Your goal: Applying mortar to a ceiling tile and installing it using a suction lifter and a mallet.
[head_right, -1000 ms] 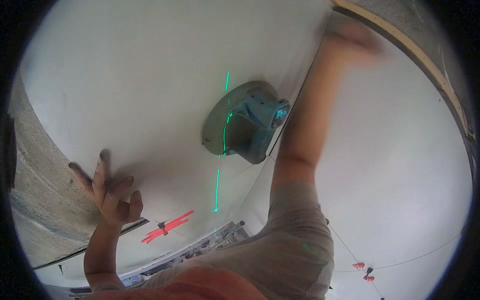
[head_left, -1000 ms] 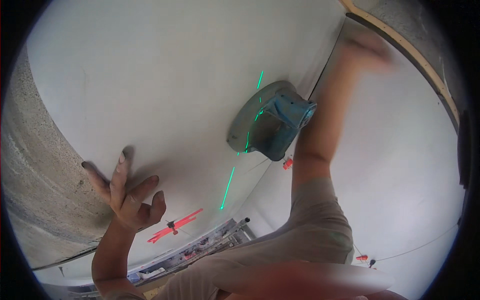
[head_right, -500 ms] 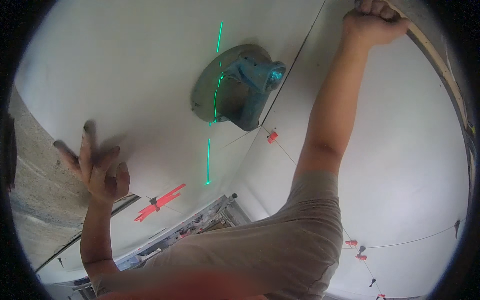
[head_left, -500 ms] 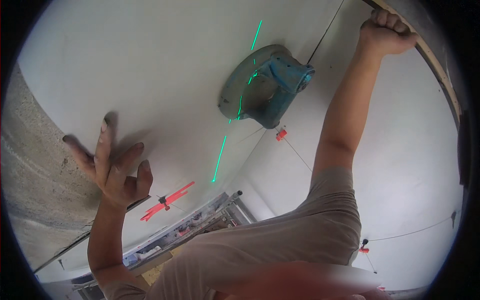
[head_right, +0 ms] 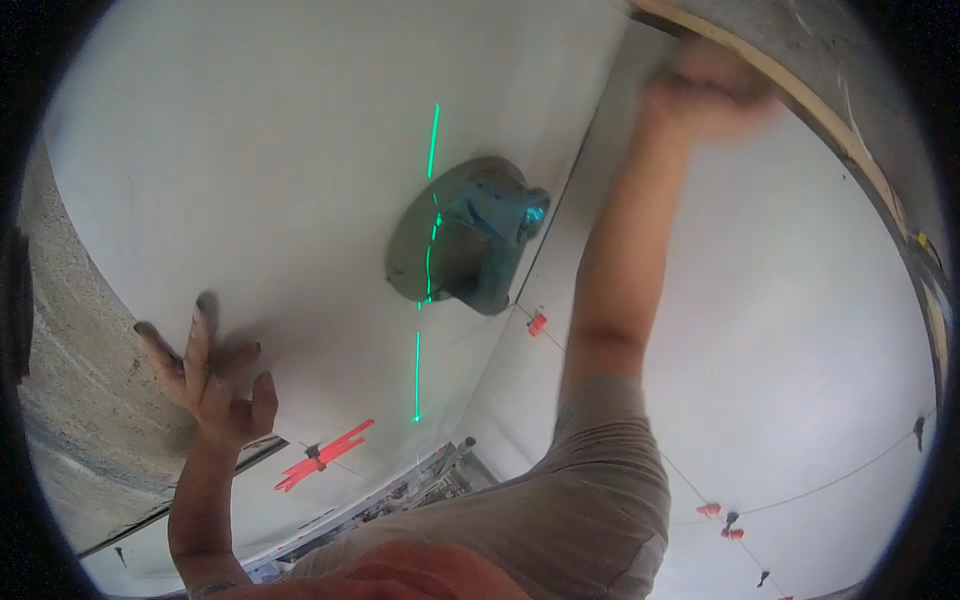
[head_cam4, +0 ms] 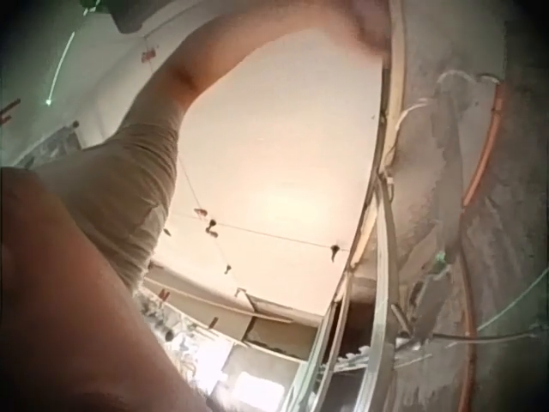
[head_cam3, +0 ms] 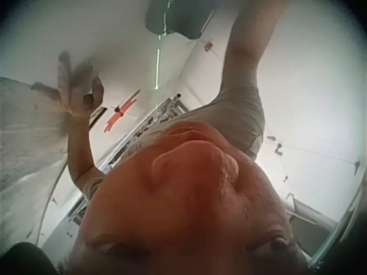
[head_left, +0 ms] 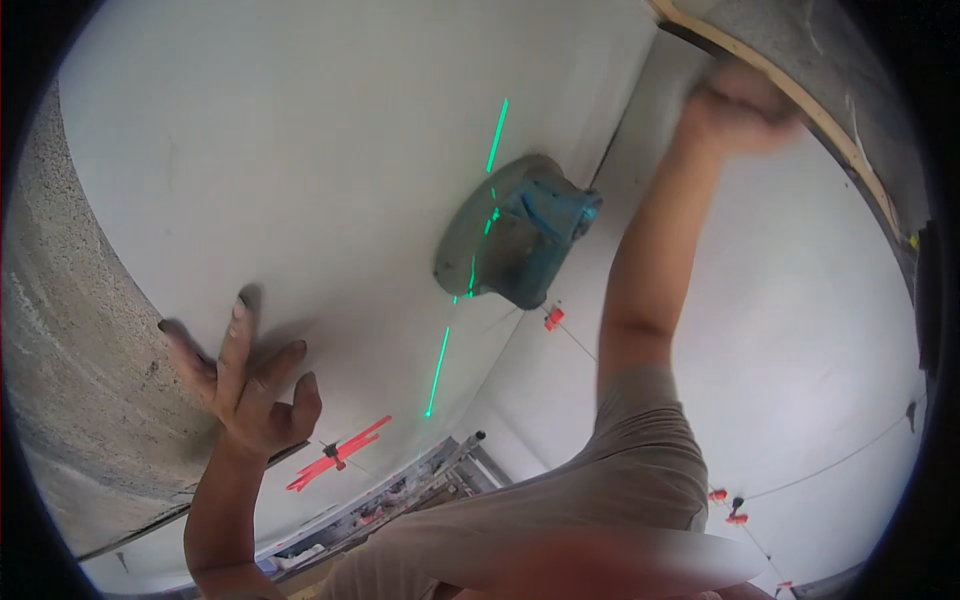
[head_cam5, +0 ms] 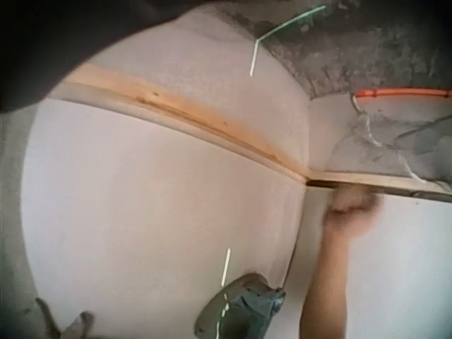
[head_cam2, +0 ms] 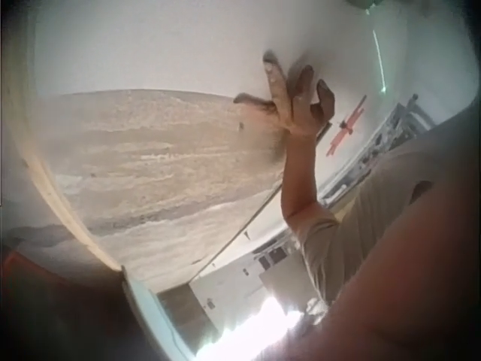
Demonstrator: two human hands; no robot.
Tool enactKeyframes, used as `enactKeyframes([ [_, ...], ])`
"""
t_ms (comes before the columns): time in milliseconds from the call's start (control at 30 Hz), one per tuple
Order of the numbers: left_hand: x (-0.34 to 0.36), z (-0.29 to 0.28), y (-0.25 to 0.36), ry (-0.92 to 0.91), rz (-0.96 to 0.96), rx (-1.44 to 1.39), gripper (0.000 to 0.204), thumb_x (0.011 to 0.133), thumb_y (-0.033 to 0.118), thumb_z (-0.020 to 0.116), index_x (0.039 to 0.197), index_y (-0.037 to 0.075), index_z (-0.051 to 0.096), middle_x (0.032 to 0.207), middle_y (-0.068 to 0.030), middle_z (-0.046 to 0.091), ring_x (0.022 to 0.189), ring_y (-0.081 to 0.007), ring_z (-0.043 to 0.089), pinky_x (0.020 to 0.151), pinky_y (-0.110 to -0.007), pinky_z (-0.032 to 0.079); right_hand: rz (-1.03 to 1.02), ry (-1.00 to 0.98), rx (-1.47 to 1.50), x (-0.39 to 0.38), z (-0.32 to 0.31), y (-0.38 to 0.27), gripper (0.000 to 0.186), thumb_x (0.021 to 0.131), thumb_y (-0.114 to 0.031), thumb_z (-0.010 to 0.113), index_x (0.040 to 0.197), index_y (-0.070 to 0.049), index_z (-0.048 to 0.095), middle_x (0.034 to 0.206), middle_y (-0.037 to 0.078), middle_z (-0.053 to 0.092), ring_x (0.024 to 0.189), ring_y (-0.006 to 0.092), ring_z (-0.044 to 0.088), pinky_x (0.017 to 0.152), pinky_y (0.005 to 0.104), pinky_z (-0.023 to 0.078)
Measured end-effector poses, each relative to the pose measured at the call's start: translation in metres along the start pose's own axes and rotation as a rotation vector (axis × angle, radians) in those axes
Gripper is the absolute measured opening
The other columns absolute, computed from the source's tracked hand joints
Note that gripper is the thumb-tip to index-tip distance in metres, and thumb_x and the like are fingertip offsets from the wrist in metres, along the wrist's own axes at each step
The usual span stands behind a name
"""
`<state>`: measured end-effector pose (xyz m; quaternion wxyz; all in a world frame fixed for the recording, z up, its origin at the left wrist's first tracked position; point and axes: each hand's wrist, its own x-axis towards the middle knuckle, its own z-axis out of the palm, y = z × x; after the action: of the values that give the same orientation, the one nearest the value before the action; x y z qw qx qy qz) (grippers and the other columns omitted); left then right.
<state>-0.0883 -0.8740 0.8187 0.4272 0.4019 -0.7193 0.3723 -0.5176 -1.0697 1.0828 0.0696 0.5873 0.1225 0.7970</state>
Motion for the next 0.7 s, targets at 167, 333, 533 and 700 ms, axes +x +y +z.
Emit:
enactKeyframes([
  [167,0.003,0.002,0.0,-0.016,0.019,-0.017,0.019,0.077,0.022,0.064,0.095,0.019,0.069,0.145,-0.0219,0.054,0.149,-0.0434,0.027,0.122,-0.064,0.002,0.231,0.265,0.149,-0.034,0.026,0.06,0.044,0.099,-0.042,0.035,0.064,-0.02,0.018,0.055,-0.003,0.016,0.047,0.0137,0.018,0.043,0.0299,0.022],
  [333,-0.002,-0.002,0.0,-0.049,-0.026,-0.025,0.019,0.075,0.022,0.065,0.094,0.02,0.069,0.144,-0.0218,0.055,0.149,-0.0427,0.028,0.122,-0.064,0.002,0.432,0.165,0.155,-0.014,0.008,0.069,0.045,0.099,-0.041,0.035,0.062,-0.02,0.021,0.053,-0.003,0.022,0.046,0.0128,0.022,0.043,0.028,0.024],
  [533,-0.003,-0.007,0.004,-0.039,0.005,0.011,0.023,0.073,0.021,0.067,0.096,0.019,0.07,0.145,-0.021,0.054,0.15,-0.0437,0.025,0.121,-0.065,0.002,0.337,0.117,0.276,-0.017,-0.009,0.089,0.048,0.097,-0.055,0.035,0.069,-0.016,0.038,0.058,-0.001,0.037,0.048,0.0156,0.034,0.047,0.0296,0.034],
  [700,0.004,0.015,-0.007,0.053,0.09,0.055,0.023,0.075,0.025,0.067,0.097,0.019,0.07,0.147,-0.018,0.054,0.15,-0.043,0.024,0.122,-0.064,0.003,0.396,0.12,0.46,-0.023,-0.008,0.107,0.042,0.099,-0.046,0.052,0.077,-0.011,0.048,0.066,0.001,0.048,0.052,0.0159,0.043,0.049,0.032,0.038],
])
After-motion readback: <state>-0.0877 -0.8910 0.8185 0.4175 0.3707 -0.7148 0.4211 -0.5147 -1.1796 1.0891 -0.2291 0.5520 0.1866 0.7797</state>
